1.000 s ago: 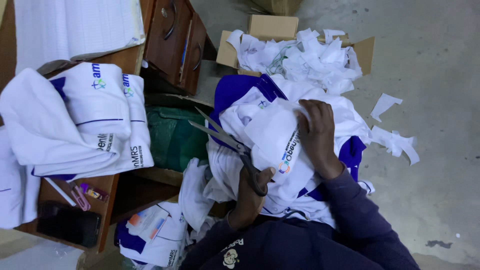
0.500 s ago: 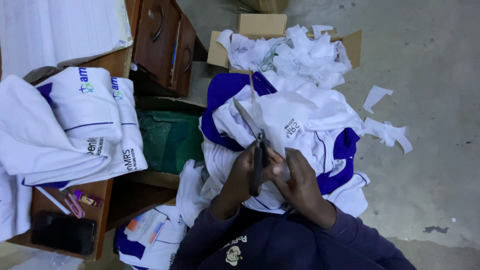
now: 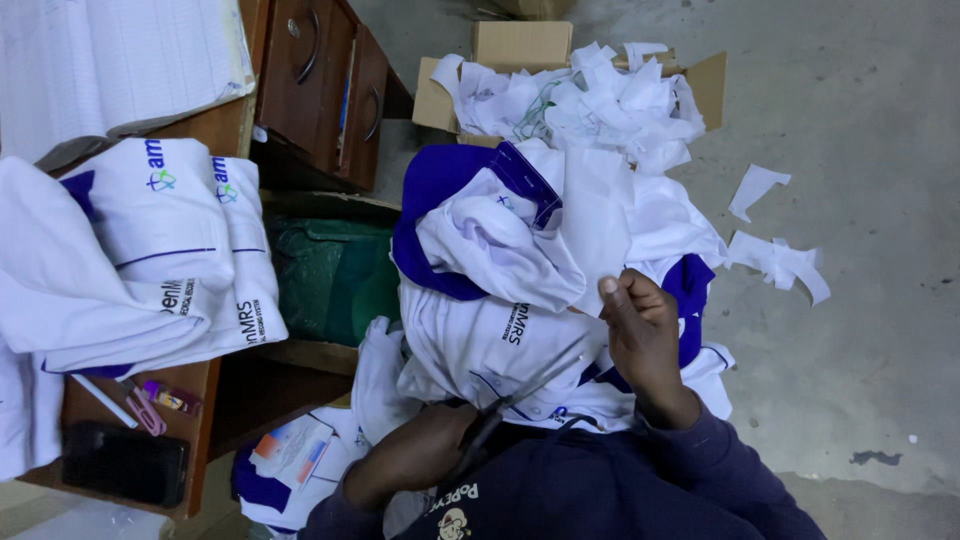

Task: The person uses large shears to cut a white and purple polo shirt into strips. They hold the shirt with one hand and cut with the other, repeatedly trimming the fabric and dropping the cut pieces into a cardboard box on the floor.

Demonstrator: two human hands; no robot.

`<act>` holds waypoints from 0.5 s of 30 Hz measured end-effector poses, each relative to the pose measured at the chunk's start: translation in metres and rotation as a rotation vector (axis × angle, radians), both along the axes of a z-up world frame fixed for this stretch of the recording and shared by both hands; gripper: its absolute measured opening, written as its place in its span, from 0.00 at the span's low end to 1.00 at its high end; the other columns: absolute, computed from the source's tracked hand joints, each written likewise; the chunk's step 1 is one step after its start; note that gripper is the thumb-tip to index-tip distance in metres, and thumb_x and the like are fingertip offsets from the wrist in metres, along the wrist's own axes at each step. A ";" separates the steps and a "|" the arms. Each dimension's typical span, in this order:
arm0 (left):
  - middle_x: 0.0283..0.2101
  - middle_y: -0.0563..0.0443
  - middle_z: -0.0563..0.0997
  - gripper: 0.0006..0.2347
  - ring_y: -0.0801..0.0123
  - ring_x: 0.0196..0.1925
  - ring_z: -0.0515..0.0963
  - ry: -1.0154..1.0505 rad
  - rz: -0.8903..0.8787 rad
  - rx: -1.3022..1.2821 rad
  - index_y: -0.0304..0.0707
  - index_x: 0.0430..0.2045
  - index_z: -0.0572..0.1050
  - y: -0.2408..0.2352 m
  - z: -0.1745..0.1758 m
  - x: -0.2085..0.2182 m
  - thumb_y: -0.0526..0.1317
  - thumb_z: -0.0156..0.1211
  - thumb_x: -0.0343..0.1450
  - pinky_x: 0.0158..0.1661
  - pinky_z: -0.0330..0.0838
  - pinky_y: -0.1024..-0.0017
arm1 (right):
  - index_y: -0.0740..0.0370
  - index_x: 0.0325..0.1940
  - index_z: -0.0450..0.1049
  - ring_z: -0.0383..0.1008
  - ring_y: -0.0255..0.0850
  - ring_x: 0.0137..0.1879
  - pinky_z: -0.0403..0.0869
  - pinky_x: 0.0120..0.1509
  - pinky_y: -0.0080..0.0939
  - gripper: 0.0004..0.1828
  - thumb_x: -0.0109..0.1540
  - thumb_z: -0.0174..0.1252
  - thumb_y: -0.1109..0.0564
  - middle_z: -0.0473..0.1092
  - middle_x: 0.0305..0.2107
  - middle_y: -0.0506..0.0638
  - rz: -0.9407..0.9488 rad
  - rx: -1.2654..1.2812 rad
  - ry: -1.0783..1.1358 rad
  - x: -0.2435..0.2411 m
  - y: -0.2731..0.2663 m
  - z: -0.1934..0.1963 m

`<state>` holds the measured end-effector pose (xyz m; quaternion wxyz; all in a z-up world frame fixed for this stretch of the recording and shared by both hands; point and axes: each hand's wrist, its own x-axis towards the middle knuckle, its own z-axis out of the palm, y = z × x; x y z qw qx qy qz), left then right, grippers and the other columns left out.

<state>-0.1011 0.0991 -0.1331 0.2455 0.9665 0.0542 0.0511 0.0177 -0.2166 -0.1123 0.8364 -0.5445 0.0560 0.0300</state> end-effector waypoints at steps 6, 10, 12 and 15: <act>0.37 0.40 0.81 0.09 0.45 0.37 0.81 0.718 -0.610 -0.264 0.39 0.38 0.72 -0.059 0.080 0.021 0.44 0.58 0.73 0.35 0.69 0.51 | 0.57 0.28 0.70 0.63 0.33 0.34 0.63 0.44 0.36 0.18 0.72 0.56 0.53 0.65 0.25 0.43 -0.043 -0.443 -0.261 -0.010 0.009 0.024; 0.39 0.36 0.79 0.12 0.39 0.37 0.81 0.672 -0.469 -0.298 0.38 0.44 0.71 -0.077 0.076 0.022 0.45 0.58 0.73 0.33 0.70 0.45 | 0.56 0.27 0.69 0.59 0.32 0.35 0.60 0.44 0.36 0.17 0.70 0.58 0.54 0.61 0.25 0.42 -0.052 -0.347 -0.239 -0.020 0.014 0.014; 0.36 0.34 0.81 0.12 0.35 0.35 0.81 0.593 -0.455 -0.347 0.36 0.45 0.71 -0.083 0.077 0.023 0.41 0.60 0.72 0.32 0.69 0.43 | 0.56 0.27 0.69 0.57 0.31 0.33 0.58 0.42 0.36 0.16 0.70 0.59 0.57 0.59 0.24 0.41 -0.043 -0.324 -0.252 -0.028 0.017 0.000; 0.37 0.36 0.79 0.10 0.40 0.37 0.81 0.742 -0.365 -0.328 0.35 0.40 0.69 -0.086 0.083 0.025 0.42 0.60 0.73 0.35 0.69 0.45 | 0.62 0.34 0.76 0.70 0.34 0.39 0.69 0.47 0.35 0.10 0.69 0.61 0.59 0.72 0.31 0.47 -0.102 -0.216 -0.302 -0.038 0.019 -0.016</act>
